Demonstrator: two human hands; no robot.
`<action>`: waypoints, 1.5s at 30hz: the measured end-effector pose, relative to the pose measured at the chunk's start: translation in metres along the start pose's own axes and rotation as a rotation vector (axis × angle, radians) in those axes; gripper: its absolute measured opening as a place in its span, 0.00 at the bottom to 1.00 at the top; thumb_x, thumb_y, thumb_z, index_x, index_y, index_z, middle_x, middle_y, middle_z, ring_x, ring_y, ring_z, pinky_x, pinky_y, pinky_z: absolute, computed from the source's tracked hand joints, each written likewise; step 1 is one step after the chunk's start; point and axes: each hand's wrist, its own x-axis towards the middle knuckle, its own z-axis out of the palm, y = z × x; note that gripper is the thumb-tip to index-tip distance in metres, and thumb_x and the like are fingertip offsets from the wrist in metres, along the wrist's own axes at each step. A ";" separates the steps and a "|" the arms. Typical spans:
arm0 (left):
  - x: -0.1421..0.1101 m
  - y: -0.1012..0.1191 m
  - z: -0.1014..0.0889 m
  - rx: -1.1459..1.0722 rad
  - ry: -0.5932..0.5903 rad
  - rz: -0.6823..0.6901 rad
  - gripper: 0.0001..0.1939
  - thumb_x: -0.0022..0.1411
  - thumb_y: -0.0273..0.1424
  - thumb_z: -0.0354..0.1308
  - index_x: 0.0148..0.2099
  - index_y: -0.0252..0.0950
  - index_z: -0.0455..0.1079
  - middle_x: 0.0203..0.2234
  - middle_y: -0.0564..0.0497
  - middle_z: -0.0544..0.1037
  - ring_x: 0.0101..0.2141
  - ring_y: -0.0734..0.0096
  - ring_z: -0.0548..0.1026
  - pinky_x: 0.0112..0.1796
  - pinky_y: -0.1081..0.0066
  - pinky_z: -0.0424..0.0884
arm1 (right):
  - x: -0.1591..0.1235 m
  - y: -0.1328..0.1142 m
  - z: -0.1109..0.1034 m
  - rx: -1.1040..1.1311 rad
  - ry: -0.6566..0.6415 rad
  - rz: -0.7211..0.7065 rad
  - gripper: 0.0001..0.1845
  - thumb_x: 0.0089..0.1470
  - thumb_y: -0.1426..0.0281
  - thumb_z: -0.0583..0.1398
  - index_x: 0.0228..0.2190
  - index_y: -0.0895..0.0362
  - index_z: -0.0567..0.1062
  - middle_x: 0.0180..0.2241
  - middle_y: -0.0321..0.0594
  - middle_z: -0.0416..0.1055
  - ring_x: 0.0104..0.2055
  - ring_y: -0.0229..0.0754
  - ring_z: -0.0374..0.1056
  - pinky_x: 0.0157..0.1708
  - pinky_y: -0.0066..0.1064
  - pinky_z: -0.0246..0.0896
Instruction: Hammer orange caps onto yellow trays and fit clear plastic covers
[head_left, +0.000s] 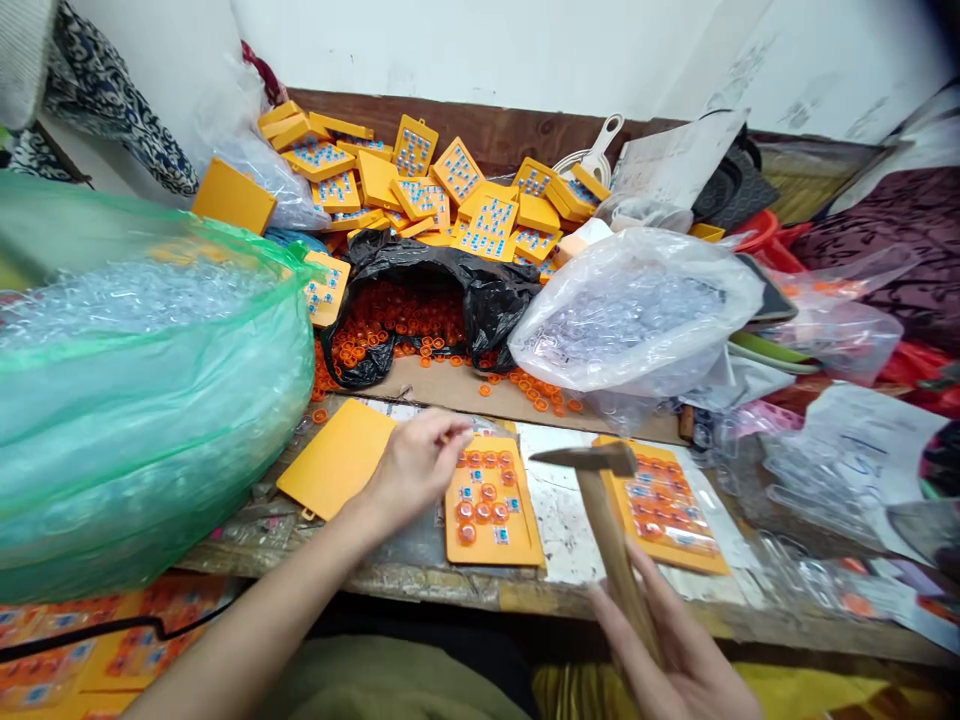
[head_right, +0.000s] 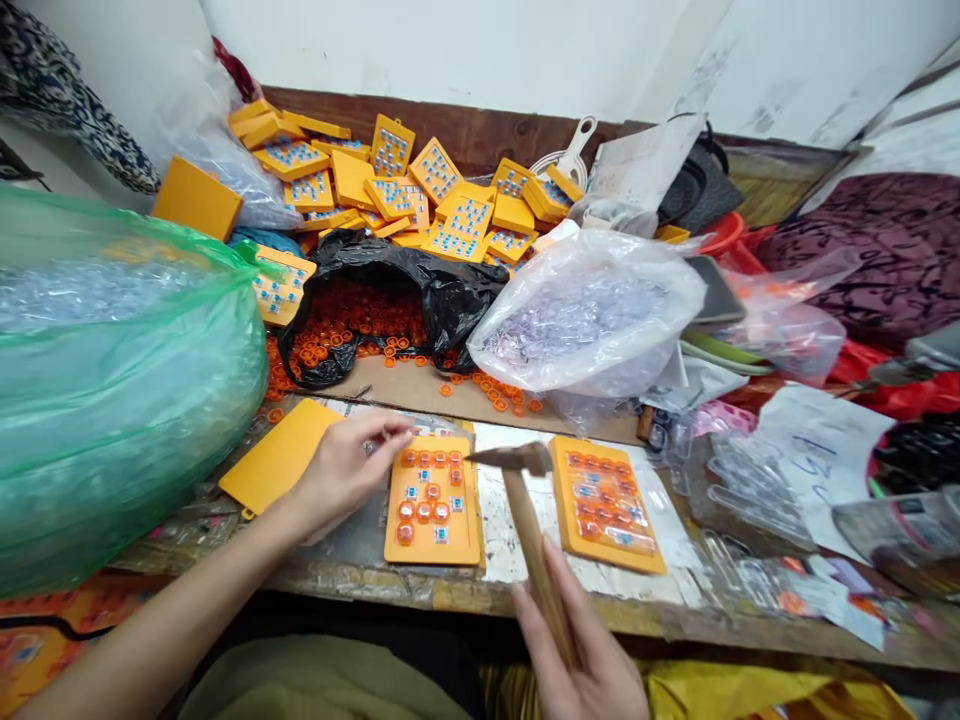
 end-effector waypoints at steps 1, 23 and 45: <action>0.021 0.000 0.003 0.039 -0.014 0.010 0.10 0.64 0.24 0.52 0.41 0.34 0.75 0.39 0.46 0.80 0.40 0.66 0.77 0.45 0.66 0.72 | 0.009 -0.002 0.003 0.032 0.005 0.047 0.32 0.45 0.57 0.67 0.51 0.53 0.75 0.40 0.40 0.79 0.40 0.50 0.76 0.29 0.30 0.75; 0.021 -0.002 0.002 0.038 -0.251 0.040 0.17 0.58 0.20 0.51 0.51 0.34 0.66 0.36 0.48 0.75 0.37 0.67 0.74 0.41 0.68 0.71 | 0.018 0.011 -0.003 -0.122 -0.105 -0.269 0.24 0.53 0.64 0.64 0.52 0.53 0.74 0.50 0.38 0.75 0.47 0.46 0.75 0.46 0.28 0.71; 0.059 -0.022 0.000 0.360 -0.086 0.054 0.22 0.56 0.17 0.51 0.54 0.33 0.63 0.40 0.42 0.76 0.43 0.58 0.74 0.44 0.60 0.71 | 0.011 0.012 -0.003 0.006 -0.131 0.056 0.32 0.46 0.56 0.66 0.53 0.52 0.74 0.43 0.40 0.78 0.36 0.49 0.77 0.20 0.28 0.72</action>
